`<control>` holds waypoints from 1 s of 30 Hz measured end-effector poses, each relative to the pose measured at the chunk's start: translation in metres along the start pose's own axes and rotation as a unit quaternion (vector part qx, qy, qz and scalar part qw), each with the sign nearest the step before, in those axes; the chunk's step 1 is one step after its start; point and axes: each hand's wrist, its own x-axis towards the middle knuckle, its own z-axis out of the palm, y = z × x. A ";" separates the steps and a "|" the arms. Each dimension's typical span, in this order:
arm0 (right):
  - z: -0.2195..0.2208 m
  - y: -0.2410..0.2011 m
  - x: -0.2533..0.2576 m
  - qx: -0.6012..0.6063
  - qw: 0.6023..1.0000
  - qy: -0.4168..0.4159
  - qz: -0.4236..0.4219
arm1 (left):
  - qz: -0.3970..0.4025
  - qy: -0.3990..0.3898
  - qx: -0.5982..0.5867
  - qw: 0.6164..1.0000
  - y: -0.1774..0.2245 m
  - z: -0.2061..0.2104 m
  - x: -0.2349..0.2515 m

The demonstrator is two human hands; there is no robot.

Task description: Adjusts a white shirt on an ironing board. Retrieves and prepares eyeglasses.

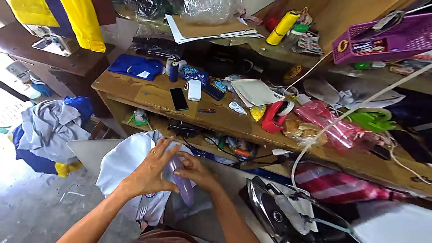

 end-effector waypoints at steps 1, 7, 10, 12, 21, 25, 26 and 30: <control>0.005 0.003 0.000 0.034 0.998 0.047 -0.009 | -0.033 0.013 -0.023 0.999 0.002 -0.002 -0.004; 0.038 0.029 -0.003 0.235 0.951 0.186 -0.070 | -0.088 0.083 -0.108 0.987 0.009 0.017 -0.018; 0.041 0.030 -0.009 0.240 0.949 0.196 -0.058 | -0.122 0.043 -0.137 0.982 0.011 0.012 -0.015; 0.037 0.031 -0.013 0.231 0.955 0.184 -0.040 | -0.140 0.027 -0.175 0.974 0.010 0.007 -0.013; 0.014 0.030 -0.032 0.318 0.941 0.118 0.017 | -0.119 0.053 -0.108 0.986 -0.008 0.023 -0.008; 0.015 0.029 -0.035 0.296 0.937 0.178 0.050 | -0.175 0.019 -0.001 0.984 -0.003 0.042 -0.005; 0.015 0.031 -0.037 0.289 0.937 0.188 0.050 | -0.178 0.020 0.005 0.984 -0.003 0.048 -0.003; 0.013 0.042 -0.041 0.314 0.922 0.219 0.053 | -0.180 0.099 -0.103 0.973 0.003 0.064 0.004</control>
